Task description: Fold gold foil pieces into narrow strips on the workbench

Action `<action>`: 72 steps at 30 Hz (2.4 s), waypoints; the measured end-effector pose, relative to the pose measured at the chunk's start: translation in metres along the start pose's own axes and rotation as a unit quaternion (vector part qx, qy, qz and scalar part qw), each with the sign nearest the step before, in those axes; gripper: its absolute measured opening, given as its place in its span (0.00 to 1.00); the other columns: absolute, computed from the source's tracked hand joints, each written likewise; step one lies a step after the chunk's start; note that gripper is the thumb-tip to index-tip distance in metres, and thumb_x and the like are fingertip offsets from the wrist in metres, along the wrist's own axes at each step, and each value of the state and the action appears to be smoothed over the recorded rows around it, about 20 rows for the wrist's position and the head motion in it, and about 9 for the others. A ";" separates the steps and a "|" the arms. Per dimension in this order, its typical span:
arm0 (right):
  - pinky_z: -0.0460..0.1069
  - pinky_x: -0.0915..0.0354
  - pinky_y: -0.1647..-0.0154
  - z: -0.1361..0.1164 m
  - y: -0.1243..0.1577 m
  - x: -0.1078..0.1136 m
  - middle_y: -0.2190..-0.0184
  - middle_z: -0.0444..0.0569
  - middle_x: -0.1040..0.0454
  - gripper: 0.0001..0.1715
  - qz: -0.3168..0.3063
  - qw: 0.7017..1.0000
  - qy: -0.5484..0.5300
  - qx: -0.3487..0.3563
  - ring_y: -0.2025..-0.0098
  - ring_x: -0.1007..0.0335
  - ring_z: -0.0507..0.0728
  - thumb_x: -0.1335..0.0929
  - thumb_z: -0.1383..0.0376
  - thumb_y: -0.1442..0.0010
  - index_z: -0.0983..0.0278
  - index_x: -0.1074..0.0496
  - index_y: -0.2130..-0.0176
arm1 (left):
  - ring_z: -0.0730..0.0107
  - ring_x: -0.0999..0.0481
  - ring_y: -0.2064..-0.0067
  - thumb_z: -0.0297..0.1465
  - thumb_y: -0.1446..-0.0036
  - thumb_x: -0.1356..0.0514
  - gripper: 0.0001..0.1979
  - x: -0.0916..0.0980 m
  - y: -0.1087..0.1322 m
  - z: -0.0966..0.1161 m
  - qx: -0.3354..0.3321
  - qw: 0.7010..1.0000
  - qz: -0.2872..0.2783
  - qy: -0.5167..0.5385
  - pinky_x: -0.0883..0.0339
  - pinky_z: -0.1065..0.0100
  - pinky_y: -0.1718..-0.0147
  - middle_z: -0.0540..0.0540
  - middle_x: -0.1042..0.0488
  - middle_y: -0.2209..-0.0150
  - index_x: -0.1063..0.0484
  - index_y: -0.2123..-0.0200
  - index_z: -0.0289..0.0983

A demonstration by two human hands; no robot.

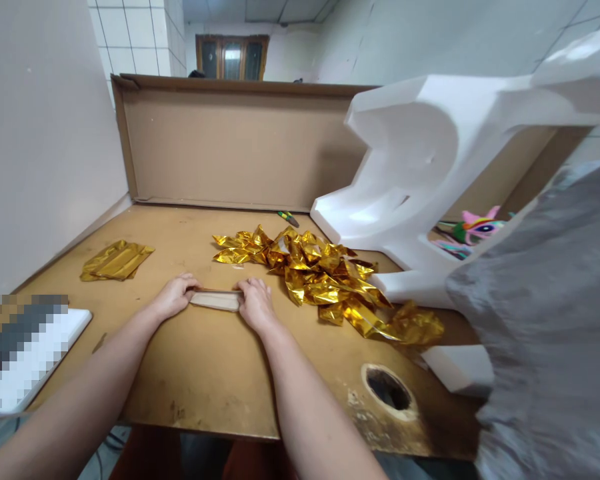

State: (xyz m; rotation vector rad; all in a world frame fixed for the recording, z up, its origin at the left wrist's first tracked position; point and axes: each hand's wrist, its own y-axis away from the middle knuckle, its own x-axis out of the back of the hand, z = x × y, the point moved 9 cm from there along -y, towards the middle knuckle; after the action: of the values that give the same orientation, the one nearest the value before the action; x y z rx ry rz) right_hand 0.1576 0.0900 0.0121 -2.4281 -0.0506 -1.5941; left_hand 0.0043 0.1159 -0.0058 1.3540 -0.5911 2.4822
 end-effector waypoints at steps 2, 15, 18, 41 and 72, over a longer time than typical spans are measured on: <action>0.52 0.47 0.56 -0.003 0.001 -0.001 0.63 0.52 0.30 0.19 -0.012 1.000 0.007 0.004 0.55 0.40 0.60 0.39 0.76 0.48 0.61 0.26 0.61 | 0.66 0.30 0.58 0.17 0.54 0.48 0.18 -0.001 0.000 0.001 -0.003 1.000 -0.007 -0.009 0.36 0.68 0.55 0.47 0.29 0.66 0.24 0.65 0.38; 0.51 0.48 0.58 -0.014 0.006 -0.006 0.62 0.53 0.30 0.22 -0.051 0.995 0.062 0.051 0.56 0.39 0.59 0.40 0.76 0.46 0.60 0.25 0.59 | 0.62 0.31 0.57 0.19 0.49 0.50 0.19 -0.010 0.009 0.032 -0.092 0.993 -0.029 -0.066 0.36 0.65 0.54 0.43 0.28 0.61 0.25 0.59 0.37; 0.51 0.49 0.58 -0.016 0.008 -0.007 0.61 0.54 0.31 0.22 -0.059 0.993 0.080 0.062 0.56 0.40 0.59 0.40 0.76 0.45 0.61 0.26 0.57 | 0.63 0.31 0.55 0.19 0.48 0.51 0.20 -0.017 0.010 0.043 -0.117 0.990 -0.034 -0.070 0.38 0.65 0.51 0.44 0.27 0.57 0.26 0.56 0.39; 0.51 0.48 0.58 -0.023 0.016 -0.007 0.58 0.54 0.32 0.18 -0.126 0.980 0.140 0.060 0.54 0.40 0.59 0.41 0.66 0.40 0.63 0.29 0.54 | 0.62 0.29 0.51 0.31 0.41 0.49 0.14 -0.022 0.011 0.045 -0.109 0.987 -0.092 -0.079 0.39 0.62 0.49 0.43 0.26 0.52 0.26 0.57 0.37; 0.52 0.50 0.56 -0.039 0.023 -0.005 0.62 0.54 0.32 0.16 -0.100 0.977 0.155 0.111 0.57 0.41 0.58 0.41 0.65 0.39 0.64 0.28 0.57 | 0.61 0.31 0.51 0.32 0.41 0.48 0.15 -0.026 0.015 0.062 -0.151 0.981 -0.076 -0.094 0.41 0.59 0.48 0.43 0.28 0.52 0.29 0.53 0.39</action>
State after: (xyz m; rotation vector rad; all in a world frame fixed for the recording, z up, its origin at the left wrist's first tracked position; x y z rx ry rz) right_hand 0.1244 0.0596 0.0181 -2.0382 -0.4079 -1.9206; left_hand 0.0580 0.0734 -0.0008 1.4580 -0.8336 2.0601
